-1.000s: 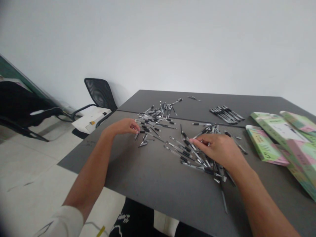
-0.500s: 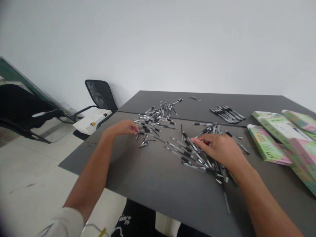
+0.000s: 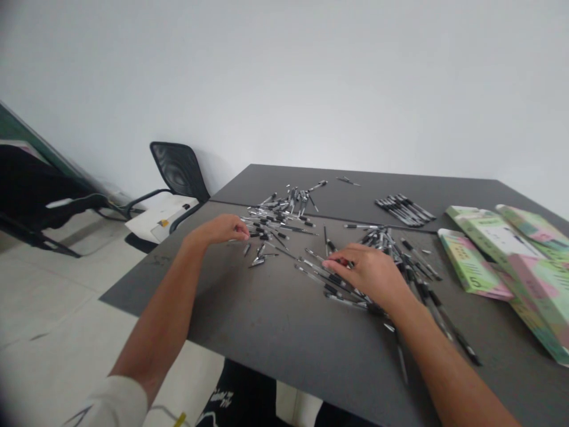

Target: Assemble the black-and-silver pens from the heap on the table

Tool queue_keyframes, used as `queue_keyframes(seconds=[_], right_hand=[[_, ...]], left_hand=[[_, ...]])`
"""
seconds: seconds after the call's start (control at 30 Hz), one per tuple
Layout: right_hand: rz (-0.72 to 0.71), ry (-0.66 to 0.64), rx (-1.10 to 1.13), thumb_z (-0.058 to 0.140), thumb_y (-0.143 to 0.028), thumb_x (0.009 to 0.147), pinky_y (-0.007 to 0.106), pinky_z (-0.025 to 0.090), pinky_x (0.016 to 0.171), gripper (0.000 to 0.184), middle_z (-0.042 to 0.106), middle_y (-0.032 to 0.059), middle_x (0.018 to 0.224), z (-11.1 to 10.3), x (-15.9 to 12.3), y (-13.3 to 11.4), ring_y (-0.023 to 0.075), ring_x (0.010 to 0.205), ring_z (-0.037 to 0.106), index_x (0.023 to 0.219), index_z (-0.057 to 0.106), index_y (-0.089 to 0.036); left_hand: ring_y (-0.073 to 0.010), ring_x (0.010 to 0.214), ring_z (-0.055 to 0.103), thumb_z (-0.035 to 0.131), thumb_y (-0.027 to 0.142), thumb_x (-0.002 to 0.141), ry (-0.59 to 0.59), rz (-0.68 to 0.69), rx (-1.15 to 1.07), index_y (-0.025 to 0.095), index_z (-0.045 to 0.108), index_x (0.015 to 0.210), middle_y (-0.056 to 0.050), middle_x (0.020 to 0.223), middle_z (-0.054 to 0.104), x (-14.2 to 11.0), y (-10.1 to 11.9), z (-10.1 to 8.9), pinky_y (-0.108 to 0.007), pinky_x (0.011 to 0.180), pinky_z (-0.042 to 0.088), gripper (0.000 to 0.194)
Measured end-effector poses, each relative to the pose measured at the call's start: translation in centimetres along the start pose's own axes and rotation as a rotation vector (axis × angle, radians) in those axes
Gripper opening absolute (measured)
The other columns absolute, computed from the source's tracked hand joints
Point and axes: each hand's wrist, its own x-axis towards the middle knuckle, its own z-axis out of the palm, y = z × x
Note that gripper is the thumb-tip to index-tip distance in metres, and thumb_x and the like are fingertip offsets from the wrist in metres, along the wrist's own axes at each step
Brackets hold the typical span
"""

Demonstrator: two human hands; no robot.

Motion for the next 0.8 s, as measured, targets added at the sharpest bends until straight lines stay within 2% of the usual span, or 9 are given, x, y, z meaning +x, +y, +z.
queue_keyframes(seconds=[0.07, 0.2, 0.27, 0.43, 0.57, 0.7, 0.8], right_hand=[[-0.021, -0.056, -0.005, 0.062, -0.054, 0.103, 0.030, 0.053, 0.075, 0.035, 0.083, 0.0055, 0.108, 0.6, 1.2, -1.5, 0.0208, 0.086, 0.077, 0.112, 0.086, -0.030], [-0.004, -0.290, -0.167, 0.063, -0.047, 0.103, 0.034, 0.055, 0.081, 0.033, 0.083, 0.0076, 0.114, 2.0, 4.8, -5.2, 0.0273, 0.097, 0.078, 0.123, 0.085, -0.033], [0.023, -0.329, -0.207, 0.069, -0.042, 0.100, 0.035, 0.056, 0.078, 0.029, 0.084, 0.0105, 0.111, 2.8, 6.5, -6.5, 0.0311, 0.099, 0.079, 0.119, 0.086, -0.031], [0.088, -0.354, -0.243, 0.075, -0.036, 0.094, 0.032, 0.057, 0.073, 0.018, 0.086, 0.0105, 0.099, 4.3, 8.6, -7.1, 0.0293, 0.092, 0.081, 0.103, 0.089, -0.032], [0.113, -0.358, -0.246, 0.075, -0.035, 0.092, 0.032, 0.057, 0.075, 0.016, 0.086, 0.0105, 0.098, 4.7, 9.1, -7.0, 0.0282, 0.090, 0.080, 0.097, 0.089, -0.031], [0.107, -0.344, -0.223, 0.074, -0.029, 0.088, 0.036, 0.056, 0.075, 0.015, 0.084, 0.0137, 0.091, 4.8, 9.5, -7.7, 0.0311, 0.087, 0.080, 0.085, 0.088, -0.026], [0.115, -0.289, -0.158, 0.073, -0.028, 0.084, 0.034, 0.053, 0.074, 0.013, 0.083, 0.0108, 0.088, 4.2, 9.5, -8.1, 0.0293, 0.086, 0.078, 0.083, 0.086, -0.026]], left_hand=[[-0.0193, 0.077, 0.069, 0.072, 0.033, 0.085, 0.076, 0.024, 0.007, 0.022, 0.086, 0.086, -0.004, 0.080, 0.078, 0.0, 0.2, -0.2, -0.026, 0.070, 0.047, 0.018], [-0.0229, 0.088, 0.067, 0.065, 0.034, 0.095, 0.272, 0.068, 0.013, 0.019, 0.085, 0.099, -0.008, 0.094, 0.073, 0.3, 0.9, -0.4, -0.032, 0.085, 0.050, 0.025], [-0.0236, 0.093, 0.065, 0.060, 0.035, 0.101, 0.368, 0.087, 0.002, 0.018, 0.083, 0.109, -0.009, 0.100, 0.069, 0.5, 1.3, -0.3, -0.034, 0.091, 0.051, 0.029], [-0.0221, 0.102, 0.063, 0.059, 0.034, 0.105, 0.534, 0.144, -0.063, 0.020, 0.080, 0.118, -0.007, 0.108, 0.061, 1.0, 2.5, 0.4, -0.035, 0.100, 0.051, 0.028], [-0.0219, 0.108, 0.062, 0.062, 0.032, 0.105, 0.599, 0.184, -0.120, 0.020, 0.080, 0.118, -0.008, 0.117, 0.059, 1.3, 3.5, 1.2, -0.037, 0.106, 0.051, 0.025], [-0.0203, 0.105, 0.064, 0.063, 0.033, 0.105, 0.622, 0.213, -0.173, 0.020, 0.080, 0.117, -0.009, 0.119, 0.060, 1.5, 4.6, 1.5, -0.033, 0.096, 0.056, 0.025], [-0.0189, 0.103, 0.065, 0.063, 0.033, 0.106, 0.652, 0.232, -0.209, 0.020, 0.080, 0.117, -0.008, 0.120, 0.062, 1.4, 5.6, 1.5, -0.030, 0.089, 0.057, 0.024]])
